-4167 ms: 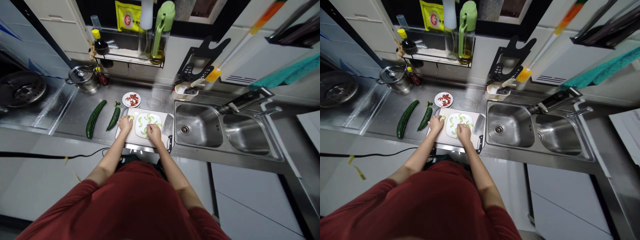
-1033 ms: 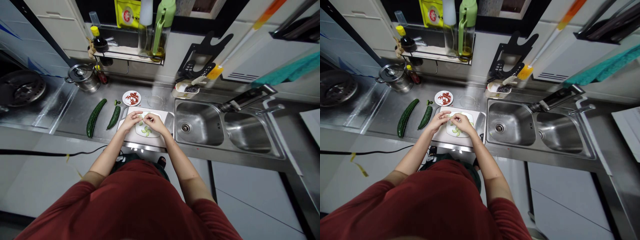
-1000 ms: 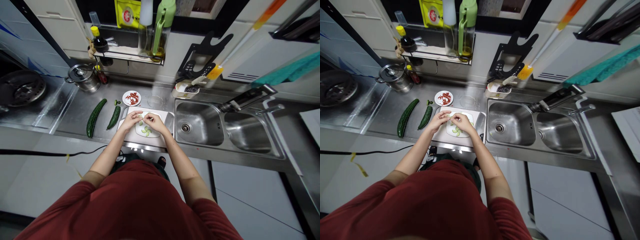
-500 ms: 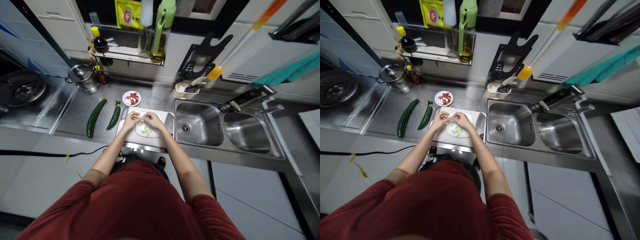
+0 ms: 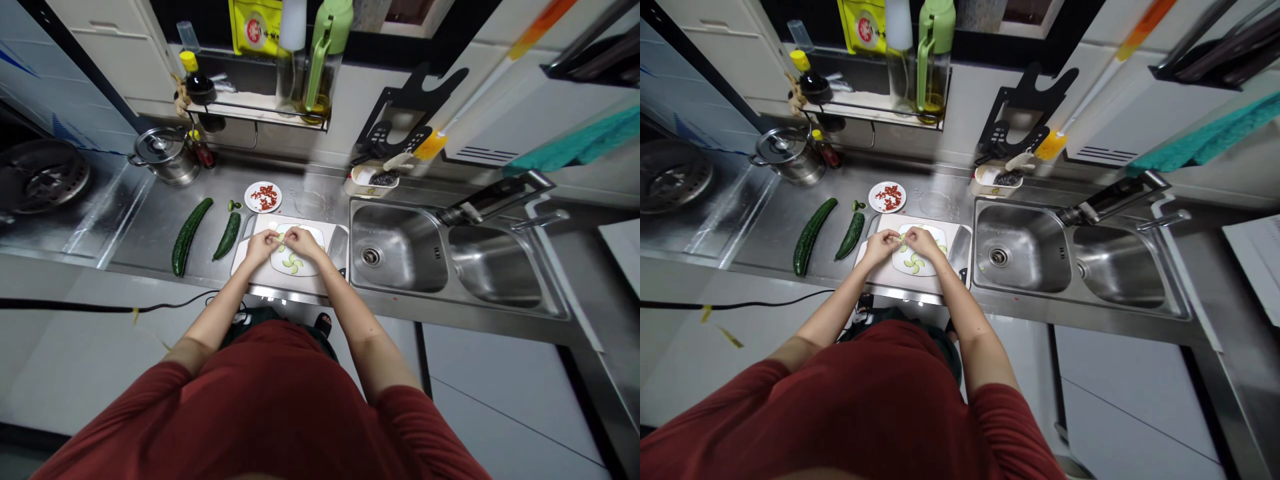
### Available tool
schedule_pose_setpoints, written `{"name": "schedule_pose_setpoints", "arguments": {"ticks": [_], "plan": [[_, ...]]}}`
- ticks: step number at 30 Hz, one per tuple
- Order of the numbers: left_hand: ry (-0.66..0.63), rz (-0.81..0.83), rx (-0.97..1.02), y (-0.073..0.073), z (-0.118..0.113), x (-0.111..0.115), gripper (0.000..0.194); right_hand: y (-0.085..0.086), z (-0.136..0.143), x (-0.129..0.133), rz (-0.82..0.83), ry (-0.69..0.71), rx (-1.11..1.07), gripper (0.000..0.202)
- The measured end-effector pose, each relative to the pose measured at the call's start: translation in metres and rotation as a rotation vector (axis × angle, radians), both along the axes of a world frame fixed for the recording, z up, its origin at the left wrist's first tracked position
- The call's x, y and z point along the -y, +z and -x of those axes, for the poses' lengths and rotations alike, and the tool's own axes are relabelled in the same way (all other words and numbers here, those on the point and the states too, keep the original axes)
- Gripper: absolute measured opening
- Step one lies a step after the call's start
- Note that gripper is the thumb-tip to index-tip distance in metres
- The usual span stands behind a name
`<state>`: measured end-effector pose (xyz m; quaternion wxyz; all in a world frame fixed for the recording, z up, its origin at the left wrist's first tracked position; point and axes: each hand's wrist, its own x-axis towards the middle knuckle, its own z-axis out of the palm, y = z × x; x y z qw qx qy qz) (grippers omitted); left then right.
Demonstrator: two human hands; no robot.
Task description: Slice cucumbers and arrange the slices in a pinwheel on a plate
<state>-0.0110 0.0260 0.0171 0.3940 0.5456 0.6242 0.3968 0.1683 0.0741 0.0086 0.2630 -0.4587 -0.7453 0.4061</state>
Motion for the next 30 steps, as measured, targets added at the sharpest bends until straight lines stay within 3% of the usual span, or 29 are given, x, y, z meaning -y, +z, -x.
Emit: {"name": "schedule_pose_setpoints", "arguments": {"ticks": [12, 20, 30], "plan": [[0.029, -0.032, -0.22, -0.003, -0.004, 0.004, 0.016, -0.004, 0.011, 0.002, 0.001, -0.057, 0.206, 0.01], [-0.126, -0.007, -0.7, -0.005, -0.009, 0.003, 0.02, 0.009, 0.018, 0.006, 0.036, -0.104, 0.424, 0.011], [-0.152, -0.026, -0.797, -0.005, -0.01, 0.003, 0.021, 0.01, 0.023, 0.007, 0.041, -0.083, 0.565, 0.015]]}}
